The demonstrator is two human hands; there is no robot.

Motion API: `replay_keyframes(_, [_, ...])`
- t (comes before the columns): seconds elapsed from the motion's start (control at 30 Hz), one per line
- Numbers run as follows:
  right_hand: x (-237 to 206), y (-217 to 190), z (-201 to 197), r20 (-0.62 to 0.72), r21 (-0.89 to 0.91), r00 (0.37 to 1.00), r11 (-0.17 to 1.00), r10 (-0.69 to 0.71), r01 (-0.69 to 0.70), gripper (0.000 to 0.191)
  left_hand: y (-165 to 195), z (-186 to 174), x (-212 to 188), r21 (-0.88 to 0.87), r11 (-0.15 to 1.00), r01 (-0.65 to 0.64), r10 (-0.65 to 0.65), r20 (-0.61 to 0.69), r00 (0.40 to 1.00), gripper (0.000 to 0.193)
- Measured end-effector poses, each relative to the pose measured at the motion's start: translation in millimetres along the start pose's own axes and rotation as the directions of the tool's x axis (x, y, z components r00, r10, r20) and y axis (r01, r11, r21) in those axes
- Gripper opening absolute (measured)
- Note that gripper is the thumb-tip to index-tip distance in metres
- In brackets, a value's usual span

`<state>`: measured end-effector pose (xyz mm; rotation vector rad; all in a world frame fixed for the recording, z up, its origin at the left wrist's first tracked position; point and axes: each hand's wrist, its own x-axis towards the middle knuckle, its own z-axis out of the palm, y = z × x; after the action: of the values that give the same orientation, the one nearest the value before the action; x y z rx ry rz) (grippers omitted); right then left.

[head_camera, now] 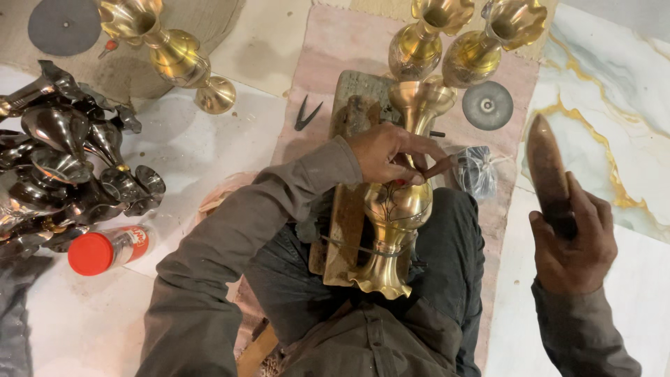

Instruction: The person sits on the floor with a brass vase held against a wooden block and engraves a decorative pattern onto its surface with a small hand tool, periodically tapping the tool with a wooden mallet and repositioning the vase to continue the design.

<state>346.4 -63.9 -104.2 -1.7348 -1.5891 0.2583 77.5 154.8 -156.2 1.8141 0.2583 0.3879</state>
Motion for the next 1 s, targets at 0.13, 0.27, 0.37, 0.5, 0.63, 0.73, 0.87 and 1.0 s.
replay_keyframes(0.13, [-2.7,3.7,1.3,0.006,0.013,0.999,0.999,-0.038,0.038,0.06,-1.7,-0.2,-1.5,0.036,0.999,0.034,-0.035,0.013,0.999,0.047])
replay_keyframes(0.27, [-9.6,1.6,8.5,-0.007,0.133,0.999,0.991,0.033,-0.032,0.06,-3.8,-0.7,-0.2,0.091,0.996,-0.009,0.009,0.006,1.0,0.047])
replay_keyframes(0.37, [-11.3,-1.0,11.9,0.003,0.221,0.999,0.974,0.046,-0.045,0.06,-4.8,-1.4,1.0,0.051,0.998,-0.035,0.035,0.016,0.999,0.048])
replay_keyframes(0.5, [-11.2,-3.6,14.7,-0.003,0.203,1.0,0.979,0.027,-0.026,0.063,-5.7,-1.2,0.0,0.07,0.997,-0.036,0.034,0.027,0.999,0.05])
replay_keyframes(0.63, [-13.9,-2.7,16.9,-0.001,0.226,0.999,0.973,0.036,-0.034,0.065,-8.2,-0.5,1.3,0.121,0.993,-0.012,0.007,0.037,0.999,0.05])
replay_keyframes(0.73, [-16.8,-0.1,17.6,0.007,0.242,0.998,0.968,0.062,-0.062,0.061,-11.0,-0.7,3.3,0.03,0.998,-0.049,0.048,0.038,0.998,0.051])
replay_keyframes(0.87, [-17.6,2.3,18.4,-0.001,0.237,0.999,0.971,0.04,-0.038,0.065,-11.3,0.3,6.8,0.104,0.993,-0.051,0.045,0.058,0.997,0.051])
replay_keyframes(1.0, [-14.1,1.7,19.8,-0.001,0.156,1.0,0.988,0.017,-0.017,0.06,-5.8,-1.3,7.0,0.106,0.994,-0.031,0.024,0.069,0.997,0.048])
